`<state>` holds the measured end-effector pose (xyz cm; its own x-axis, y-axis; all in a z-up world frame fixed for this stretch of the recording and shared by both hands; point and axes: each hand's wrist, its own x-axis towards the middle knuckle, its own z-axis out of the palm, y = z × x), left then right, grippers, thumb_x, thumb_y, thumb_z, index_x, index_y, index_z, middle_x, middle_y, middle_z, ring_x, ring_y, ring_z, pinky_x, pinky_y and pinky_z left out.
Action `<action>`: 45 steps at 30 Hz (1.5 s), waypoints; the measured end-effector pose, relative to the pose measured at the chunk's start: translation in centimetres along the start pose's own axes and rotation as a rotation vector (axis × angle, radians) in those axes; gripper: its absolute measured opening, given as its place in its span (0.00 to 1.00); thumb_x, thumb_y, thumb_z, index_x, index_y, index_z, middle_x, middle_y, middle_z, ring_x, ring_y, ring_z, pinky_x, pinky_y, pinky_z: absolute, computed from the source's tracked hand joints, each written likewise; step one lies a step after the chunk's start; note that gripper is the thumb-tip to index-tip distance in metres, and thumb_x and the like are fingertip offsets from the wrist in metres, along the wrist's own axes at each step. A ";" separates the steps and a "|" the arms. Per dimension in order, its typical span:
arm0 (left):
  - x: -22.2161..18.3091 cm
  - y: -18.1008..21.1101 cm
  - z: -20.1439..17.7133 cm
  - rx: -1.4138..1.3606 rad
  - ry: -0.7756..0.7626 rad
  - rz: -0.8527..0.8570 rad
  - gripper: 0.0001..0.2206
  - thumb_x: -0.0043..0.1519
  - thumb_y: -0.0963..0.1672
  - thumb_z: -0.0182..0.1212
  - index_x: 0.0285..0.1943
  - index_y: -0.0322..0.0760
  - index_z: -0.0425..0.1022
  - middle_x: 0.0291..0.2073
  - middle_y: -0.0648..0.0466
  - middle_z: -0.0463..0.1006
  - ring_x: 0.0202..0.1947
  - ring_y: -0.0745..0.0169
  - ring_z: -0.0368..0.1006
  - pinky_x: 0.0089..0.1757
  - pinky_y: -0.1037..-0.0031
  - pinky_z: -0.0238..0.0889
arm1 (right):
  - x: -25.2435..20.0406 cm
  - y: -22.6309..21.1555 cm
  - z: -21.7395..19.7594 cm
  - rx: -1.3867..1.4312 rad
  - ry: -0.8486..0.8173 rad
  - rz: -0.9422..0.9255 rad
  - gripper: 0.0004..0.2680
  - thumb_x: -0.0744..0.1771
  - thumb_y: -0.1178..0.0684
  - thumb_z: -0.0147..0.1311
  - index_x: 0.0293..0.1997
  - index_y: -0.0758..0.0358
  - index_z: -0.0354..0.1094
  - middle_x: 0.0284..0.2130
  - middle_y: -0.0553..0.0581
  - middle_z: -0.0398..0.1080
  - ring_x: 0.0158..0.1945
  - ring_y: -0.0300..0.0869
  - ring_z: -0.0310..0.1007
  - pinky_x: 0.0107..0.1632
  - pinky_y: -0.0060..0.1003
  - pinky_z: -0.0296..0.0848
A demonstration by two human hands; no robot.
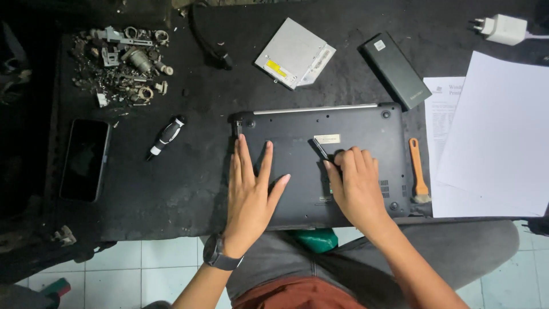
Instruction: Disassembling a laptop to remove the optical drive and battery using a screwdriver and a brush.
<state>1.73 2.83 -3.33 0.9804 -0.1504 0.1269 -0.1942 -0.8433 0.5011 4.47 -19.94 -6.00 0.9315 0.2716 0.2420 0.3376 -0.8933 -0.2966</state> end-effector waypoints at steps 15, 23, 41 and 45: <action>1.4 1.7 -0.8 0.016 -0.037 0.004 0.33 0.68 0.50 0.58 0.80 0.33 0.54 0.76 0.22 0.35 0.76 0.19 0.29 0.66 0.35 0.28 | 0.5 3.3 -5.6 1.288 0.062 0.576 0.06 0.74 0.55 0.38 0.58 0.60 0.55 0.24 0.53 0.62 0.25 0.37 0.62 0.31 0.28 0.62; 4.6 5.9 3.1 -0.193 -0.188 0.382 0.27 0.65 0.54 0.60 0.73 0.48 0.67 0.79 0.39 0.47 0.77 0.26 0.36 0.66 0.33 0.27 | 1.6 7.9 -6.8 1.352 0.486 0.536 0.32 0.73 0.62 0.48 0.82 0.39 0.27 0.44 0.62 0.67 0.40 0.53 0.81 0.40 0.36 0.85; 4.6 5.9 3.9 0.103 -0.100 0.442 0.27 0.66 0.59 0.53 0.75 0.60 0.64 0.78 0.51 0.52 0.77 0.38 0.45 0.67 0.40 0.38 | 6.0 10.8 -2.2 0.754 0.603 -0.018 0.26 0.75 0.71 0.41 0.78 0.45 0.33 0.46 0.69 0.63 0.39 0.53 0.74 0.55 0.46 0.79; 4.6 5.9 3.8 0.090 -0.107 0.440 0.26 0.66 0.59 0.52 0.74 0.59 0.65 0.78 0.50 0.53 0.77 0.37 0.45 0.67 0.39 0.38 | 5.4 11.0 -4.0 0.707 0.607 0.028 0.22 0.78 0.63 0.39 0.80 0.45 0.33 0.41 0.62 0.59 0.33 0.45 0.67 0.47 0.38 0.74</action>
<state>5.18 -4.79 -3.11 0.8039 -0.5527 0.2198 -0.5940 -0.7279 0.3425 12.73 -29.73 -4.27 0.7772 -0.1587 0.6089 0.5062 -0.4170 -0.7548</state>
